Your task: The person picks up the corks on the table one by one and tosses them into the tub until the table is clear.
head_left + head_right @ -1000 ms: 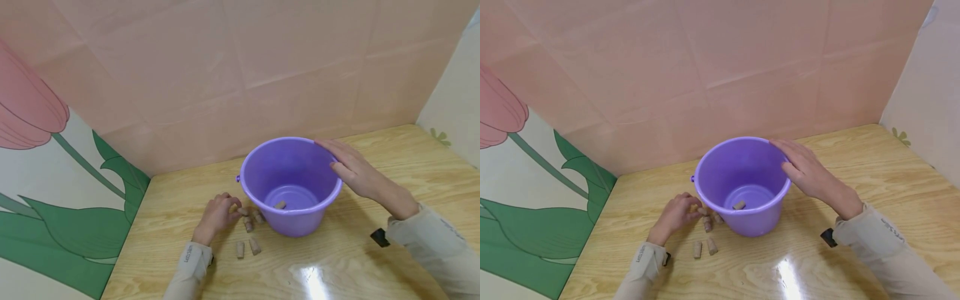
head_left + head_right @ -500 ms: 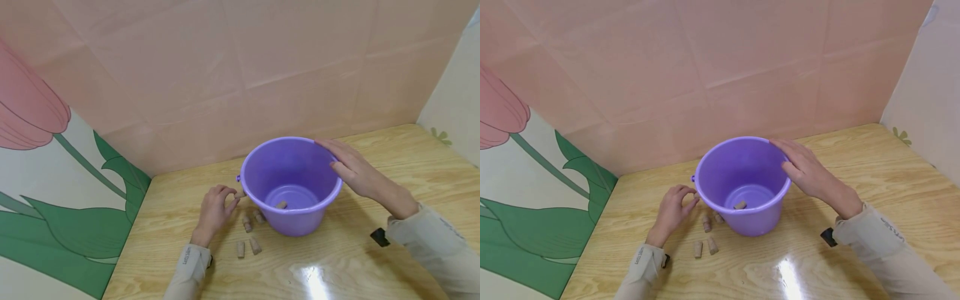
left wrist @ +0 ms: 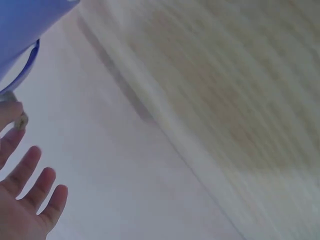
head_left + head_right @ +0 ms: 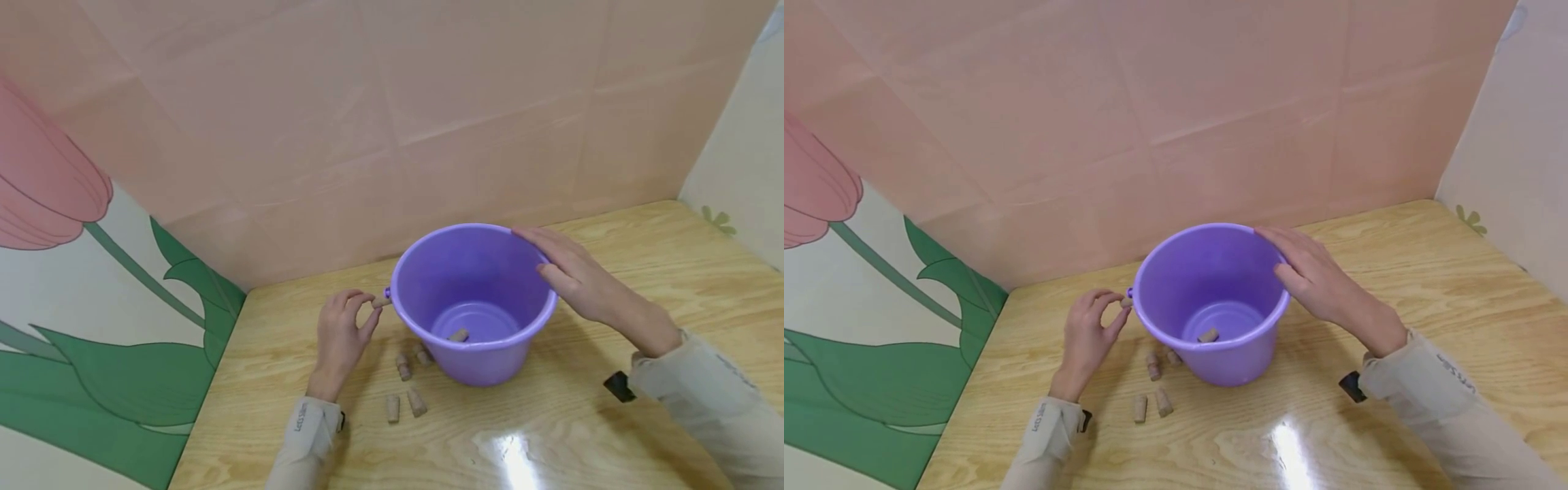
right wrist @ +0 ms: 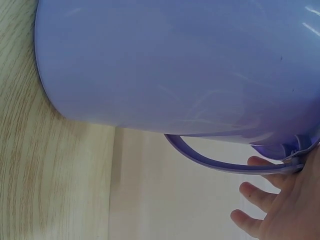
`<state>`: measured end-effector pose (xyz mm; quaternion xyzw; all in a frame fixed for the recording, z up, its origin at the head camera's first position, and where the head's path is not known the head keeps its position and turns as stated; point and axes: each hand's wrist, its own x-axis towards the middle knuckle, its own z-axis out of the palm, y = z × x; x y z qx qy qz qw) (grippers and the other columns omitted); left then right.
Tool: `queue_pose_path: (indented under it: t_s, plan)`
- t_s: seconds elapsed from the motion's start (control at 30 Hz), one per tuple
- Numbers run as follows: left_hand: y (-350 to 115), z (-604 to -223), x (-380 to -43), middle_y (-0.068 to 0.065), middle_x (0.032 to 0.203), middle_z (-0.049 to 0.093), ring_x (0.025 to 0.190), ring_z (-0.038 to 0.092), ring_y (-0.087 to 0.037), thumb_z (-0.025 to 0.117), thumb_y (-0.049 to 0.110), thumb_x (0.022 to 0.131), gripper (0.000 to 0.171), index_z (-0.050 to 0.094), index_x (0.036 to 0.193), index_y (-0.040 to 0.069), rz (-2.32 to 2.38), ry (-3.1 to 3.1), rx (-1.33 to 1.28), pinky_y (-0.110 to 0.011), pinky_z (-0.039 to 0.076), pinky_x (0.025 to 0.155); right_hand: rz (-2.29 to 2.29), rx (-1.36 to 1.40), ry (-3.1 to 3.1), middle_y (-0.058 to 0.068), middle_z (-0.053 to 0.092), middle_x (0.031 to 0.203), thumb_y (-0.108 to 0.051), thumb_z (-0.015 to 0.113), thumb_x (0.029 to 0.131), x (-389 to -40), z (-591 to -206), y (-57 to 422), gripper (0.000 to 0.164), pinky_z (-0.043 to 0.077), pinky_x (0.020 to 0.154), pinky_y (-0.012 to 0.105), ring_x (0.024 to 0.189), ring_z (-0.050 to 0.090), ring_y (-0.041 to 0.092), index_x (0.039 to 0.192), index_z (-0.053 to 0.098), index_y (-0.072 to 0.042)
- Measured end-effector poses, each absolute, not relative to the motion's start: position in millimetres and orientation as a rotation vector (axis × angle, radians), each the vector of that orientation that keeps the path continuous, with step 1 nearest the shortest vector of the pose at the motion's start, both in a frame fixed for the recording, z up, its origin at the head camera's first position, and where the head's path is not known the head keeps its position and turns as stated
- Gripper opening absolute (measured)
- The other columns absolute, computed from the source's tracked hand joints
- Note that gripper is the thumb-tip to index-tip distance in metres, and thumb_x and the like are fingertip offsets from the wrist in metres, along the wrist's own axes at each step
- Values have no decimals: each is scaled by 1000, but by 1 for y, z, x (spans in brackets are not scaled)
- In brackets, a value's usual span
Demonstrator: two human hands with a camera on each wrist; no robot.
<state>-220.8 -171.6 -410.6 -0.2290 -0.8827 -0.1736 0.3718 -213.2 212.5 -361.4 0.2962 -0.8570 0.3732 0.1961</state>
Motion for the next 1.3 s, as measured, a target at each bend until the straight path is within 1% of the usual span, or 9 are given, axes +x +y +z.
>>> queue_pose_path:
  t_s: [0.23,0.37,0.43,0.6,0.77,0.87,1.0,1.13,1.3]
  plan:
    - [-168,-397,-222,-9,103,69,92,64,-28,82,19,81,25,73,101,9,-461,-2154,-587,-40,53,75,1057,812,-2428,25,48,145,-1,42,92,-212,-360,213,57,30,104,68,131,42,47,149,42,-6]
    - [-166,-389,-222,-9,102,70,91,64,-28,81,20,82,23,73,100,9,-462,-2139,-558,-41,53,75,1057,809,-2425,26,47,145,-1,42,92,-212,-361,213,57,30,104,68,131,42,48,149,43,-6]
    - [-164,-385,-223,-10,101,70,90,64,-28,82,20,81,23,73,99,8,-461,-2118,-544,-41,53,73,1059,811,-2421,26,47,145,-1,43,92,-212,-361,213,57,30,105,68,131,42,48,149,43,-6]
    - [-161,-377,-224,-11,102,70,91,64,-30,82,20,80,24,72,98,7,-475,-2076,-525,-43,52,75,1062,818,-2413,26,48,145,0,42,91,-212,-362,213,57,30,105,67,131,42,47,149,43,-5]
    - [-158,-369,-223,-12,105,69,99,63,-31,80,20,82,22,72,99,8,-500,-2053,-519,-46,50,81,1063,812,-2417,26,48,145,-1,42,92,-212,-361,214,57,29,105,67,132,42,47,149,43,-6]
    - [-155,-365,-221,-13,107,70,108,63,-34,79,19,83,22,72,100,8,-509,-2050,-528,-49,51,91,1064,808,-2420,26,48,145,-1,42,92,-212,-361,214,57,30,105,68,131,42,47,149,43,-6]
    - [-151,-361,-218,-16,112,70,120,61,-39,78,18,83,21,71,100,6,-527,-2049,-562,-53,48,104,1067,809,-2420,26,48,145,0,42,92,-212,-360,214,57,30,104,68,131,42,47,149,43,-6]
    - [-148,-358,-216,-17,119,70,124,59,-41,79,17,82,22,71,100,5,-543,-2051,-581,-52,47,106,1071,816,-2418,26,47,146,0,42,92,-212,-360,214,57,30,105,68,132,42,48,149,43,-5]
    - [-145,-355,-214,-19,121,69,126,58,-39,78,16,84,20,72,100,5,-562,-2053,-590,-50,48,106,1075,809,-2425,27,46,147,-1,42,92,-211,-361,214,57,29,105,69,133,41,49,149,42,-6]
